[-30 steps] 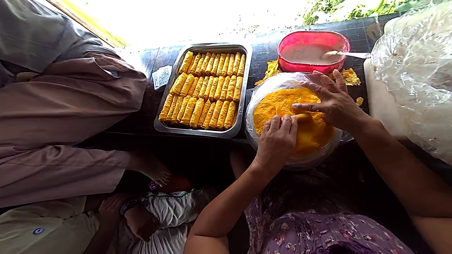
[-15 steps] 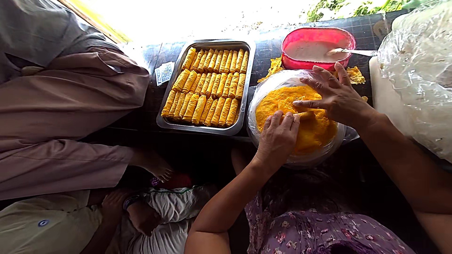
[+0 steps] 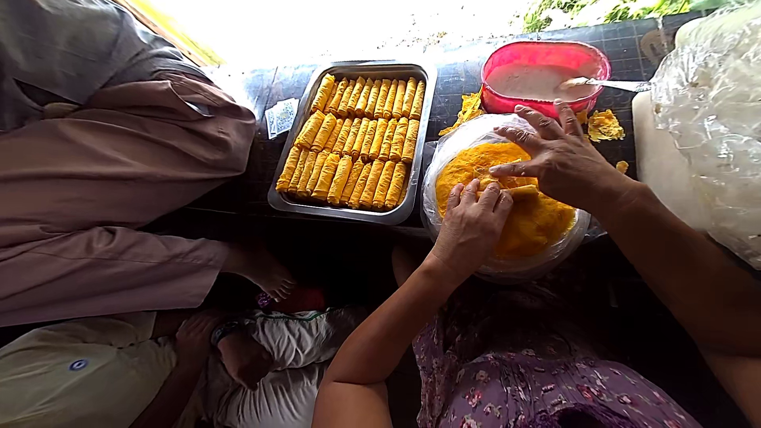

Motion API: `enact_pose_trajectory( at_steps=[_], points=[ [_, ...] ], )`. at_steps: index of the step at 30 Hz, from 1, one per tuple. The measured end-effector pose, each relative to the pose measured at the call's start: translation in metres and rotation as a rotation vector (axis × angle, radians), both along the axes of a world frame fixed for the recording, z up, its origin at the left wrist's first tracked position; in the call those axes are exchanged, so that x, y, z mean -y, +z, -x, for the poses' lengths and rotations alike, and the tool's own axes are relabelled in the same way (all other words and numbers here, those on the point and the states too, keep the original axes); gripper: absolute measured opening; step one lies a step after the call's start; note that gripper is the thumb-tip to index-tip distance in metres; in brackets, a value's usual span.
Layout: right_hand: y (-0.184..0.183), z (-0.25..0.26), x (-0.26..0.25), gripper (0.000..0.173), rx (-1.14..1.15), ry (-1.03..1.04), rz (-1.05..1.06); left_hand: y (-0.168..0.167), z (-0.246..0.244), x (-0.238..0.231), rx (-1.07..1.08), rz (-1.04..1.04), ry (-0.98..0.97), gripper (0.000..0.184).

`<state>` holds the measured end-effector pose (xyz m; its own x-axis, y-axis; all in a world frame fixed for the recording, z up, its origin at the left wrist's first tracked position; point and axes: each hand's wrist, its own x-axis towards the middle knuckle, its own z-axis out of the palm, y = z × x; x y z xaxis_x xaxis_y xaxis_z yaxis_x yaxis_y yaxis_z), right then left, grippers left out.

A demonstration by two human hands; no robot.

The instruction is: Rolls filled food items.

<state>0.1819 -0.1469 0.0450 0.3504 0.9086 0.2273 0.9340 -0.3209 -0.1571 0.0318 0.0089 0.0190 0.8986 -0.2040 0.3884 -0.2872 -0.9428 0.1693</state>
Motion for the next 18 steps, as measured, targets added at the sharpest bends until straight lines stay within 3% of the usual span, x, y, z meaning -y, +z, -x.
enact_pose_trajectory(
  at_steps=[3, 7, 10, 18],
  points=[
    [0.006, 0.001, -0.002, 0.054, 0.002, -0.043, 0.001, 0.001, 0.0, 0.0, -0.005, -0.005, -0.002, 0.029],
    [0.003, 0.005, -0.015, 0.063, -0.009, -0.029, 0.04, 0.002, -0.001, 0.0, -0.025, -0.003, -0.013, 0.029],
    [0.003, 0.004, -0.014, 0.058, -0.029, -0.093, 0.047, 0.003, -0.001, -0.001, -0.036, -0.005, -0.014, 0.03],
    [-0.019, 0.059, 0.024, 0.02, 0.021, -0.183, -0.362, 0.003, 0.006, 0.004, 0.035, -0.051, 0.061, 0.033]
  ],
)
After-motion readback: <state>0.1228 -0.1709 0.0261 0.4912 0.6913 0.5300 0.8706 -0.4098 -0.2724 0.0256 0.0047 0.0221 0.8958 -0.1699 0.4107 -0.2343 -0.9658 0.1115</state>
